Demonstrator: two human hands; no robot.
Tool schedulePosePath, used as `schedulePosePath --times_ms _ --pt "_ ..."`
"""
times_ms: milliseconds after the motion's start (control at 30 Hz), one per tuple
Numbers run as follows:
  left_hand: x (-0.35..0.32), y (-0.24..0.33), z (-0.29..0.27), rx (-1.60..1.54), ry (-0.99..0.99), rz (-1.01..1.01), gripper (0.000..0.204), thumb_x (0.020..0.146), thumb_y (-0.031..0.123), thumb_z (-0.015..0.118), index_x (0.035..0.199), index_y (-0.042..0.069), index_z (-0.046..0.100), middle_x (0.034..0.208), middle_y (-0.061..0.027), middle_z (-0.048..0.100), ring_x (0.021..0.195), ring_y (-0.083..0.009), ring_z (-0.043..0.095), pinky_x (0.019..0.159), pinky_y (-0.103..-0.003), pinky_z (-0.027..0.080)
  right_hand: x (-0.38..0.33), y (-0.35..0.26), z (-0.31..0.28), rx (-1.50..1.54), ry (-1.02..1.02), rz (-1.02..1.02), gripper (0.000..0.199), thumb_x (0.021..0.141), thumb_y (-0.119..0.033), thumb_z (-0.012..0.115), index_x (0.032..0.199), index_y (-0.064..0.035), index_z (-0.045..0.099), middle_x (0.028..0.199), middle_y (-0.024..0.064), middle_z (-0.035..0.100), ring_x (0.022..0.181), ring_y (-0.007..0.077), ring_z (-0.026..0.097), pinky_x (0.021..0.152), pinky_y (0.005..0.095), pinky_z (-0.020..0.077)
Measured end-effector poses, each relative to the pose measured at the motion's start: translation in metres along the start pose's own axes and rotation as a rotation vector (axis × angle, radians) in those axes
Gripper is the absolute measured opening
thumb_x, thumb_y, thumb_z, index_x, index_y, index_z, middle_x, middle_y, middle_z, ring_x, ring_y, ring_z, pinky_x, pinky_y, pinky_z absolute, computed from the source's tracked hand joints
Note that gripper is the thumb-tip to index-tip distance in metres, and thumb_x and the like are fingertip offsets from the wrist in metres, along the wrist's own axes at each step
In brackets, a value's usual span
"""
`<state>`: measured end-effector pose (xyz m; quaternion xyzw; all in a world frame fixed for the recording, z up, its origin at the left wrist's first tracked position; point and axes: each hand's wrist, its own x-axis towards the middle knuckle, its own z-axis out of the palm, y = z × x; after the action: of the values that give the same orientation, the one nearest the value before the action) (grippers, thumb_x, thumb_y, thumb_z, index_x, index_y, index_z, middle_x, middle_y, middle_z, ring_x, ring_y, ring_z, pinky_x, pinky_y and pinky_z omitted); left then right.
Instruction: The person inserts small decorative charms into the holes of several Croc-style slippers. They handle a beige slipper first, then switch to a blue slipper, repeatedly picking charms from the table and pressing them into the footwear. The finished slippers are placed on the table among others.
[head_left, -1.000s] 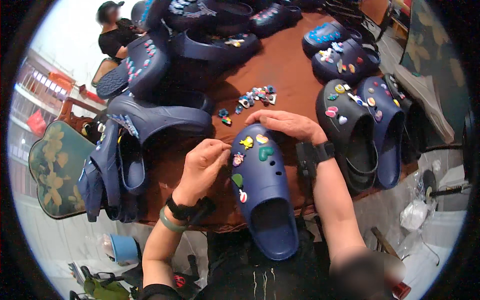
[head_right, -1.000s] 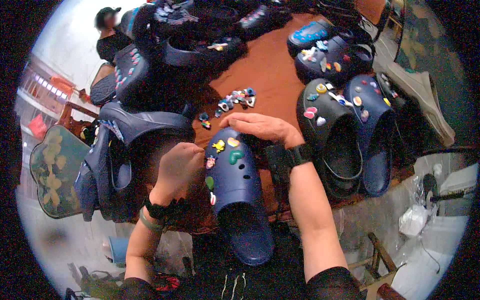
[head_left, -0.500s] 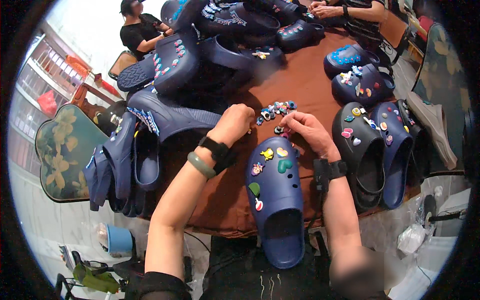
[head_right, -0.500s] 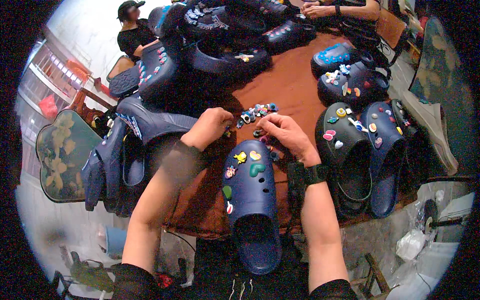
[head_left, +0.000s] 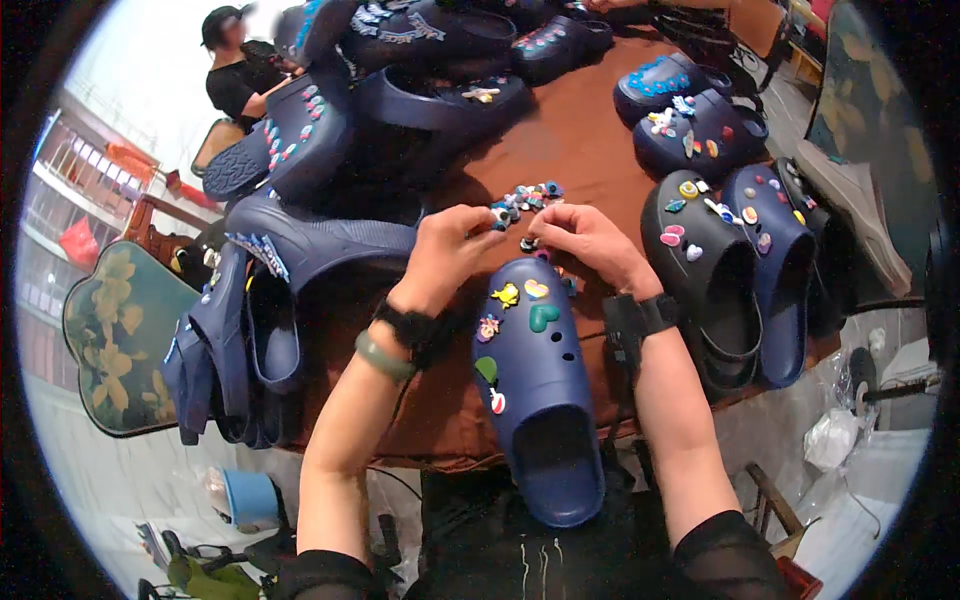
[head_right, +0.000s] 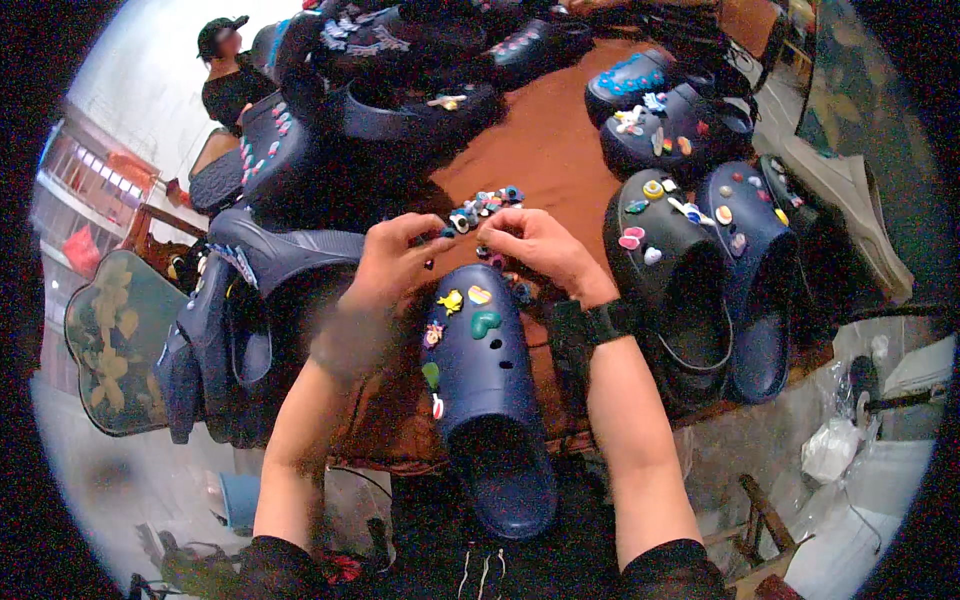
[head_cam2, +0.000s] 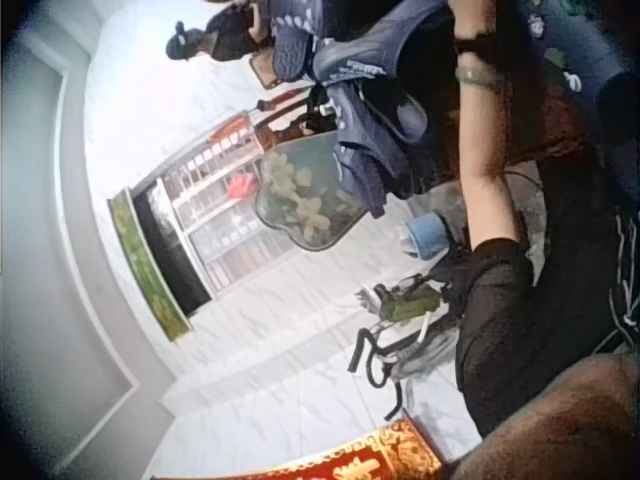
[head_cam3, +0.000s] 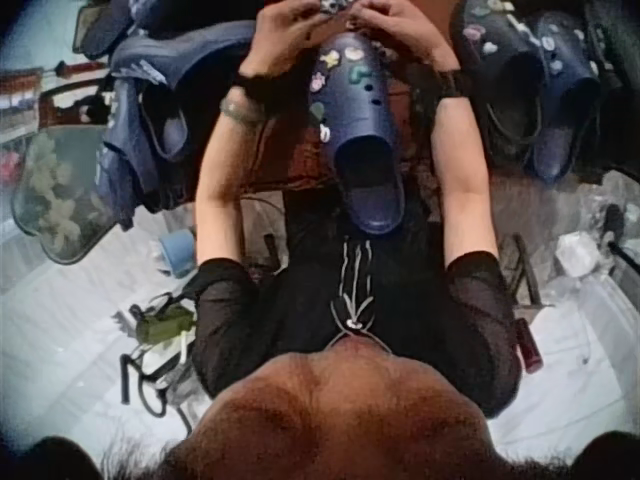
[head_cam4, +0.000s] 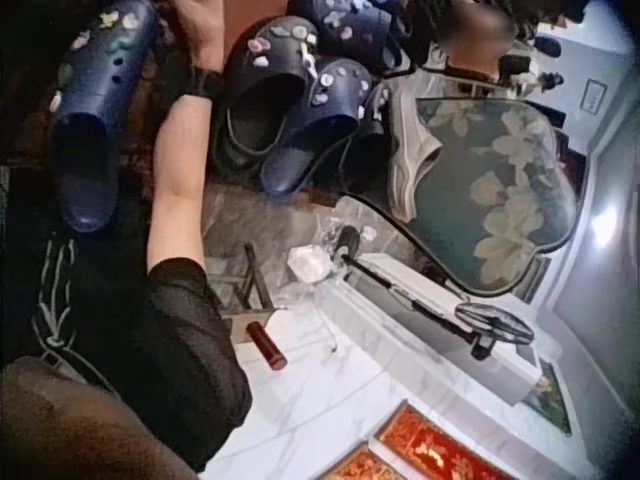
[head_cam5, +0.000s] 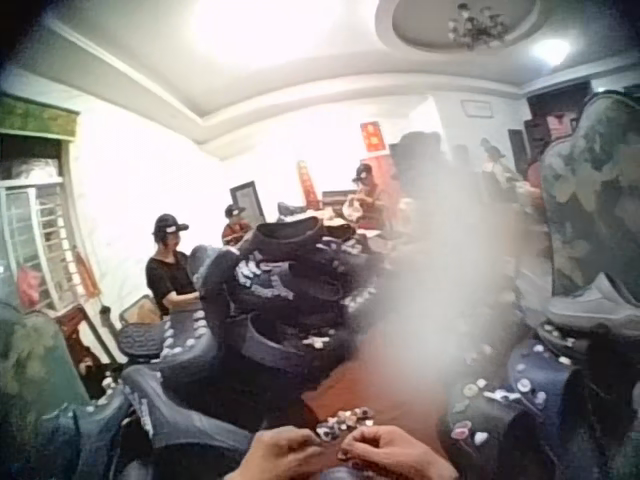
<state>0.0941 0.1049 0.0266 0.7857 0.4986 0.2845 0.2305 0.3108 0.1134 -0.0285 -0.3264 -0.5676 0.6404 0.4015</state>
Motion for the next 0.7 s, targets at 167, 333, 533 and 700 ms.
schedulePosePath --times_ms 167,333,533,700 --pt "-0.048 0.053 -0.008 0.083 -0.101 0.398 0.018 0.075 0.002 0.073 0.092 0.005 0.068 0.086 -0.0103 0.063 0.083 -0.0277 0.06 0.073 -0.036 0.05 -0.002 -0.005 0.002 0.036 -0.054 0.03 0.019 0.095 -0.026 0.064 0.092 -0.0077 0.065 0.084 -0.0043 0.061 0.071 0.002 0.053 0.059 0.0186 0.0423" --pt "-0.061 0.069 0.002 0.086 -0.183 0.528 0.025 0.069 -0.003 0.069 0.091 0.008 0.068 0.089 -0.007 0.06 0.089 -0.0288 0.058 0.079 -0.039 0.049 -0.001 0.0 0.001 0.04 -0.076 0.011 0.018 0.095 -0.027 0.064 0.091 -0.0089 0.064 0.083 -0.0048 0.059 0.07 0.0023 0.052 0.058 0.0188 0.0406" --pt "-0.063 0.071 0.004 0.212 -0.228 0.591 0.024 0.07 -0.002 0.066 0.092 0.007 0.068 0.093 -0.0083 0.058 0.095 -0.0286 0.055 0.086 -0.039 0.045 -0.002 -0.004 0.001 0.02 -0.071 0.058 0.018 0.094 -0.027 0.065 0.093 -0.0091 0.064 0.083 -0.0047 0.059 0.069 0.0021 0.051 0.057 0.0189 0.0394" --pt "-0.065 0.08 0.003 0.262 -0.281 0.585 0.018 0.077 0.002 0.066 0.095 0.006 0.067 0.099 -0.0076 0.059 0.097 -0.0277 0.055 0.083 -0.038 0.044 -0.002 -0.002 0.002 -0.017 -0.072 0.021 0.018 0.094 -0.026 0.064 0.094 -0.008 0.065 0.083 -0.0047 0.059 0.07 0.002 0.05 0.058 0.0188 0.0392"
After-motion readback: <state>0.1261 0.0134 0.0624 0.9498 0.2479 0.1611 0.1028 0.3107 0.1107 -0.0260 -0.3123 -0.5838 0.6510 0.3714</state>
